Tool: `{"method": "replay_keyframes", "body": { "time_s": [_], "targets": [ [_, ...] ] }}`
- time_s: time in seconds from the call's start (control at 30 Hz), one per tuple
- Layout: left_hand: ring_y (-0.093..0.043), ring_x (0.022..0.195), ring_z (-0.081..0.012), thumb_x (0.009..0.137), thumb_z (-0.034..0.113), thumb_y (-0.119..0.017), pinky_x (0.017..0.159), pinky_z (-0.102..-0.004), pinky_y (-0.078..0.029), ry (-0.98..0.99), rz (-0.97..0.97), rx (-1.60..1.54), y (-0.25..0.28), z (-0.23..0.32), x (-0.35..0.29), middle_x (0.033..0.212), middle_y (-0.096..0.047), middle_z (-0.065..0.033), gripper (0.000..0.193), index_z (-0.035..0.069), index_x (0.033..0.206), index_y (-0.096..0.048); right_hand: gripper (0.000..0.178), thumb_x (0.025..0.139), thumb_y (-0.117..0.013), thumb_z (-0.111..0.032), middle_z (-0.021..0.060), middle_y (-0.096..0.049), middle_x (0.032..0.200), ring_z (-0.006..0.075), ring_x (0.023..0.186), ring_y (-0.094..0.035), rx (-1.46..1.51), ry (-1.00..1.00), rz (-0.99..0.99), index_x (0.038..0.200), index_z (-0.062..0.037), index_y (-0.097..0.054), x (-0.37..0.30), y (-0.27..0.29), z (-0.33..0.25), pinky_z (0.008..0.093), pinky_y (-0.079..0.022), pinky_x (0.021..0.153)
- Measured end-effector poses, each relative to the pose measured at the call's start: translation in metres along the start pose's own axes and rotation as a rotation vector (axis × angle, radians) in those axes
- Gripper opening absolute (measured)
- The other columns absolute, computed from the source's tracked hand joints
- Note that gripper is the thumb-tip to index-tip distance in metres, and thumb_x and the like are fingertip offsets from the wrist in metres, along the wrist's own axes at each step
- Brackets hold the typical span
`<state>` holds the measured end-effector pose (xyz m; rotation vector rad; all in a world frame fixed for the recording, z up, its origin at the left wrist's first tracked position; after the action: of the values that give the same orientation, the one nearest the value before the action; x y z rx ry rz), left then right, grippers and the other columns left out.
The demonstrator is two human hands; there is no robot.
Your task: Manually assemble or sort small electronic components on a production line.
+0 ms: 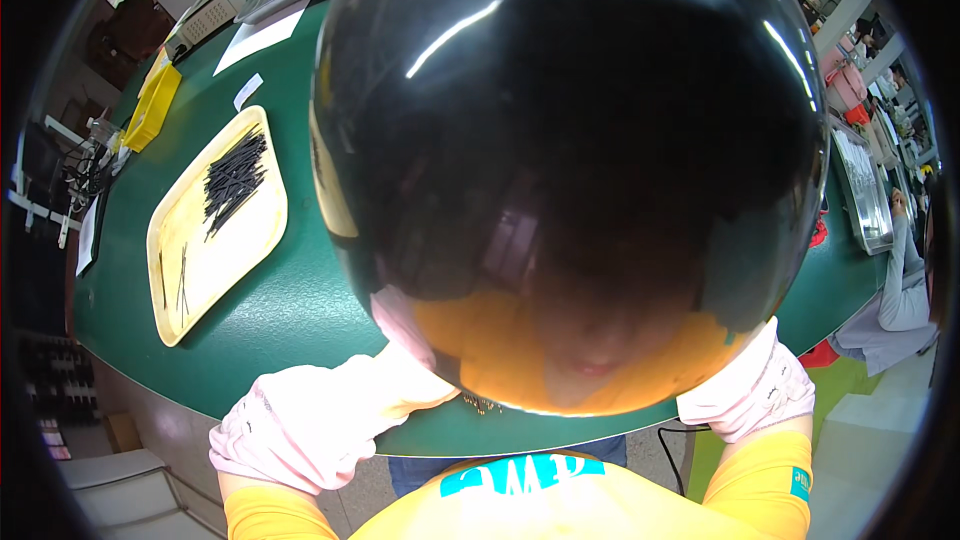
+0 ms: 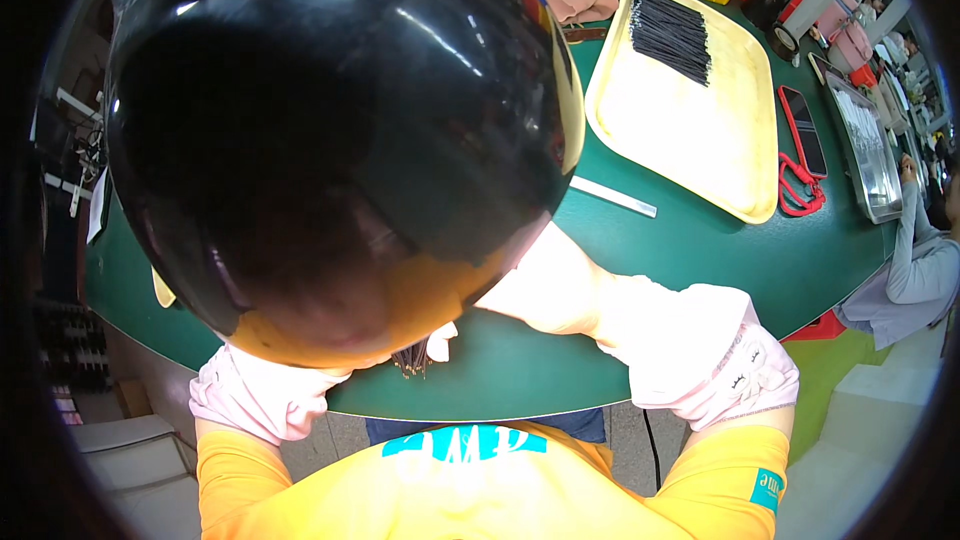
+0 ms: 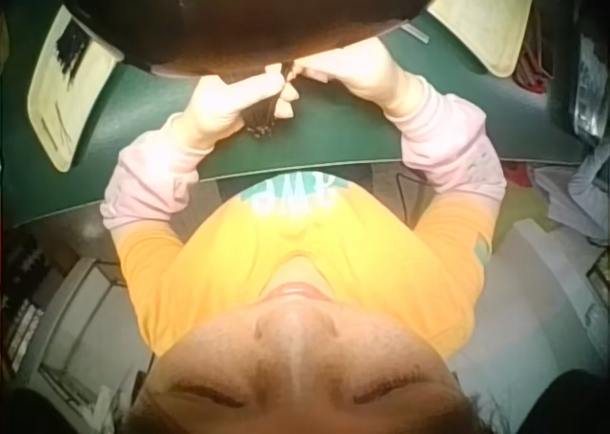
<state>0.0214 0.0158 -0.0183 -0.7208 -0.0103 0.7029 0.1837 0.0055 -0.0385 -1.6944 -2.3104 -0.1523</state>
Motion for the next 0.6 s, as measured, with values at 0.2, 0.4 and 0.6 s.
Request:
{"method": "replay_keyframes", "body": {
  "time_s": [0.2, 0.4, 0.6],
  "targets": [
    [-0.061, 0.078, -0.0194, 0.083, 0.003, -0.054, 0.067, -0.0280, -0.050, -0.271, -0.053, 0.229, -0.002, 0.005, 0.002, 0.094, -0.058, -0.0143, 0.019, -0.003, 0.101, -0.054, 0.016, 0.075, -0.054, 0.000, 0.0095, -0.059, 0.081, 0.0196, 0.078, -0.056, -0.179, -0.264, -0.052, 0.092, 0.0010, -0.054, -0.006, 0.007, 0.015, 0.0308, -0.044, 0.068],
    [-0.061, 0.069, -0.0158, 0.082, 0.005, -0.056, 0.060, -0.0243, -0.049, -0.235, -0.049, 0.236, 0.002, -0.002, 0.008, 0.086, -0.060, -0.0117, 0.017, -0.003, 0.097, -0.055, 0.041, 0.086, -0.045, -0.010, 0.0095, -0.046, 0.119, 0.0188, 0.108, -0.045, 0.851, -0.121, 0.315, 0.125, -0.0021, -0.034, -0.006, 0.014, 0.027, 0.0288, -0.037, 0.090],
    [-0.060, 0.064, -0.0140, 0.081, 0.006, -0.057, 0.056, -0.0226, -0.048, -0.042, -0.018, 0.220, 0.001, 0.002, 0.002, 0.081, -0.061, -0.0103, 0.017, -0.002, 0.096, -0.056, 0.045, 0.085, -0.047, -0.006, 0.0124, -0.041, 0.125, 0.0232, 0.115, -0.039, -0.489, -0.218, -0.037, 0.127, -0.0034, -0.033, 0.016, -0.006, 0.002, 0.0339, -0.033, 0.096]
  ]
}}
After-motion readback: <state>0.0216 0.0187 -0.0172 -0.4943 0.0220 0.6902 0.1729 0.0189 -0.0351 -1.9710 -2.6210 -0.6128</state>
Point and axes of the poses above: each hand's wrist, its own x-axis towards the middle knuckle, its own y-axis out of the back of the hand, z = x × y, the point moved 3 cm from there along x, towards the middle knuckle
